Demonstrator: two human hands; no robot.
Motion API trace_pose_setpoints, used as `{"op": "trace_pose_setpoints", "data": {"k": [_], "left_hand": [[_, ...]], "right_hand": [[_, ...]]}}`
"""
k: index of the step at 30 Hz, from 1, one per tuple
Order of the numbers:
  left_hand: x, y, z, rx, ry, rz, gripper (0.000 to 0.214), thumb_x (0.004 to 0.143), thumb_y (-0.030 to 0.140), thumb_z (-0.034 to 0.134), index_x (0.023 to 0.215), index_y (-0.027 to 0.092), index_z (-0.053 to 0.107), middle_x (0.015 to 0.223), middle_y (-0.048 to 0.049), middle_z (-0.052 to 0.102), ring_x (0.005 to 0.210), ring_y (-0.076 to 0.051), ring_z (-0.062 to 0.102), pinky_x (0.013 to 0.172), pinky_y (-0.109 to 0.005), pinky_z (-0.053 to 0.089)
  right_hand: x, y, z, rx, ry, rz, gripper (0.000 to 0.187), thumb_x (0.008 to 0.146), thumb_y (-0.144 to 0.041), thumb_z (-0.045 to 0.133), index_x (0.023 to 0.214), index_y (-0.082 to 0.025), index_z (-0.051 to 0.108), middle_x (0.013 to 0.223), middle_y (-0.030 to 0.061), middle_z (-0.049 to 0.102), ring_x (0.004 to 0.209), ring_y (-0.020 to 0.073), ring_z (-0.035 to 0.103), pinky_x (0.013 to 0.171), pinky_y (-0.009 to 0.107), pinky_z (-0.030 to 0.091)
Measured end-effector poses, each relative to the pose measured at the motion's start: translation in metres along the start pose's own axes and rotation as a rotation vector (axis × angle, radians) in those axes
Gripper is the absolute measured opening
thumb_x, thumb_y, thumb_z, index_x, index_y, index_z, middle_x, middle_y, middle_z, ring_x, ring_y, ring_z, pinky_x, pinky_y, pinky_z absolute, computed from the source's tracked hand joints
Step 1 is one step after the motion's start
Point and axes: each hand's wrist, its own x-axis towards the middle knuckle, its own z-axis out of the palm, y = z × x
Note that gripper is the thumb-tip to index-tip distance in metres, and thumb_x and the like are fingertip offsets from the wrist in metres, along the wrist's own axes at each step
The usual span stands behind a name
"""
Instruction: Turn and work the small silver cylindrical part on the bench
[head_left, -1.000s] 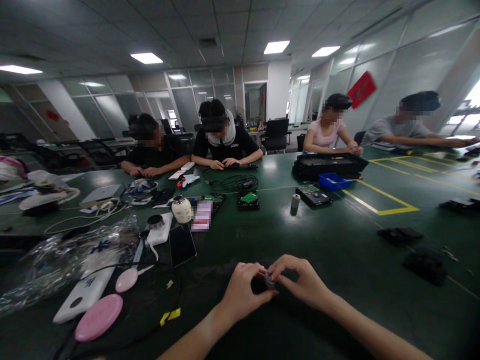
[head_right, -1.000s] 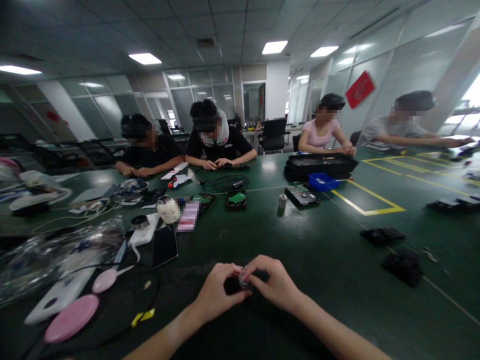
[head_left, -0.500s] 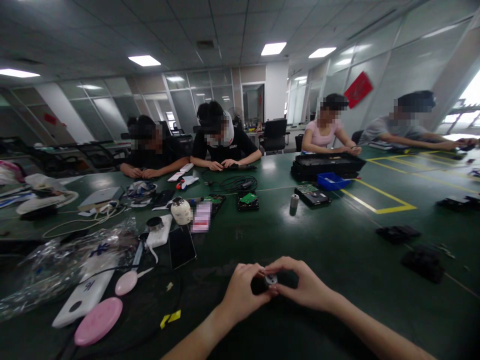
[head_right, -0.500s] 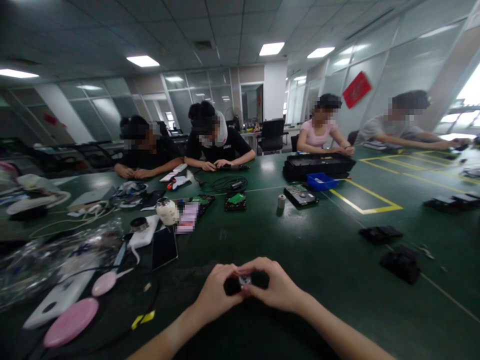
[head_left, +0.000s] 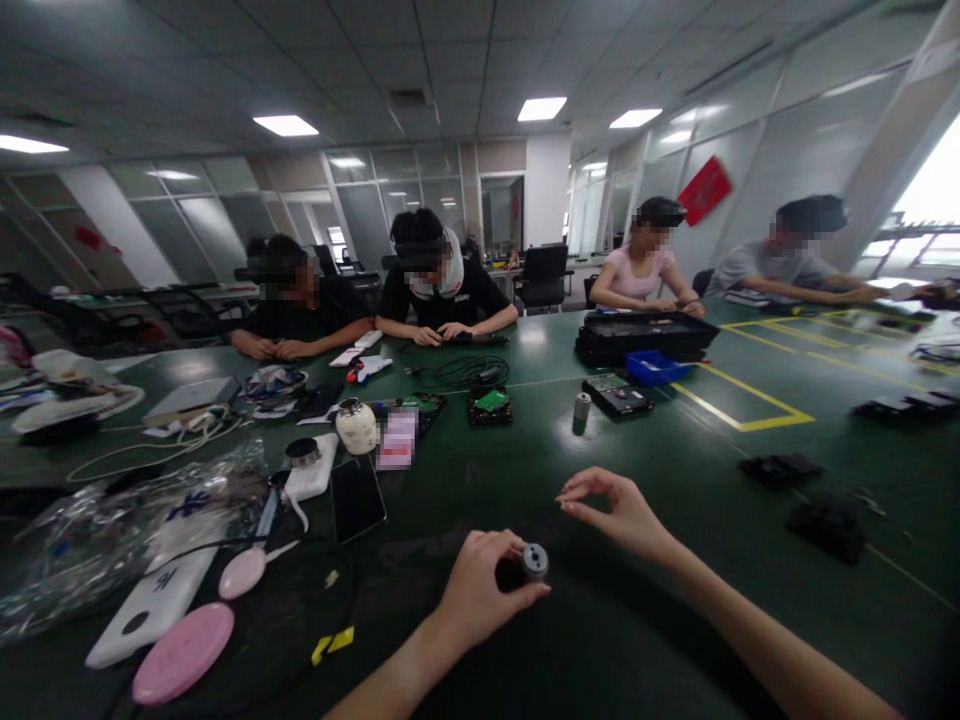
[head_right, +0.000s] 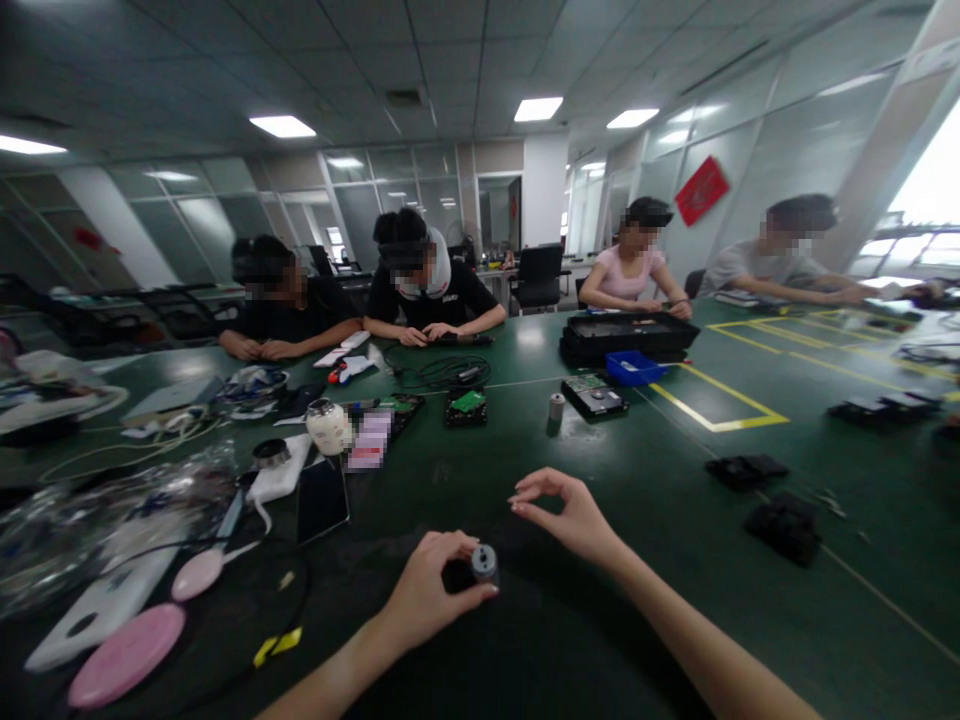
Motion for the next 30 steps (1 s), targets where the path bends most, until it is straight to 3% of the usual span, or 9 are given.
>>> {"op": "trace_pose_setpoints", "data": {"k": [3,6,11,14,17,20,25,30], "left_hand": [[0.0,0.0,0.0,-0.004,-0.003,-0.001,0.033,0.066,0.035,0.083,0.092,0.024,0.066,0.092,0.0007,0.07,0.089,-0.022,0.06,0.081,-0.033,0.045],[0.0,0.001,-0.001,0.004,-0.004,-0.001,0.031,0.067,0.035,0.082,0.091,0.024,0.066,0.091,0.0002,0.07,0.088,-0.022,0.06,0.08,-0.033,0.045],[0.001,0.001,0.0,0.008,-0.021,-0.012,0.029,0.068,0.034,0.08,0.091,0.024,0.066,0.092,-0.0002,0.069,0.088,-0.022,0.06,0.08,-0.033,0.045],[0.0,0.0,0.001,0.001,-0.031,-0.025,0.027,0.069,0.033,0.08,0.09,0.024,0.066,0.092,-0.0005,0.068,0.089,-0.023,0.059,0.079,-0.032,0.045],[0.0,0.001,0.001,-0.002,-0.032,-0.025,0.027,0.069,0.032,0.08,0.09,0.024,0.066,0.092,-0.0004,0.069,0.089,-0.023,0.059,0.079,-0.032,0.044],[0.001,0.002,0.001,-0.005,-0.029,-0.028,0.028,0.068,0.031,0.081,0.09,0.024,0.066,0.091,0.0,0.069,0.089,-0.023,0.059,0.079,-0.033,0.044],[0.001,0.004,0.0,0.006,-0.026,-0.032,0.025,0.068,0.028,0.08,0.09,0.023,0.067,0.091,-0.0004,0.069,0.089,-0.023,0.059,0.078,-0.032,0.043],[0.002,0.005,0.001,-0.008,-0.025,-0.011,0.022,0.07,0.027,0.079,0.088,0.024,0.067,0.088,0.0003,0.069,0.087,-0.022,0.06,0.077,-0.031,0.044]], "right_hand": [[0.005,0.023,-0.021,-0.073,-0.06,0.05,0.026,0.077,-0.037,0.073,0.091,-0.015,0.066,0.091,0.0084,0.073,0.087,0.0213,0.07,0.086,0.037,0.054],[0.004,0.039,-0.028,-0.146,-0.175,0.054,0.027,0.077,-0.038,0.072,0.091,-0.016,0.07,0.092,0.0073,0.072,0.086,0.0205,0.069,0.085,0.037,0.054],[0.001,0.045,-0.03,-0.258,-0.223,0.003,0.026,0.075,-0.034,0.075,0.097,-0.02,0.073,0.099,0.0063,0.07,0.097,0.0226,0.065,0.09,0.039,0.051],[0.002,0.043,-0.028,-0.266,-0.197,0.005,0.02,0.076,-0.033,0.074,0.091,-0.02,0.075,0.094,0.0059,0.071,0.094,0.0224,0.066,0.086,0.037,0.052],[0.001,0.031,-0.017,-0.231,-0.098,-0.01,0.015,0.079,-0.032,0.072,0.085,-0.018,0.073,0.089,0.0058,0.072,0.088,0.0215,0.067,0.084,0.038,0.052],[-0.005,0.006,0.005,-0.041,0.003,-0.05,0.012,0.084,-0.029,0.067,0.085,-0.017,0.069,0.093,0.0061,0.073,0.091,0.0202,0.068,0.086,0.036,0.052],[-0.021,-0.024,0.04,0.007,-0.116,-0.164,0.007,0.085,-0.021,0.065,0.08,-0.019,0.069,0.086,0.0048,0.073,0.085,0.0179,0.069,0.081,0.032,0.053],[-0.025,-0.025,0.046,-0.037,-0.108,-0.214,0.009,0.085,-0.017,0.063,0.08,-0.02,0.069,0.085,0.004,0.073,0.084,0.0171,0.068,0.081,0.032,0.052]]}}
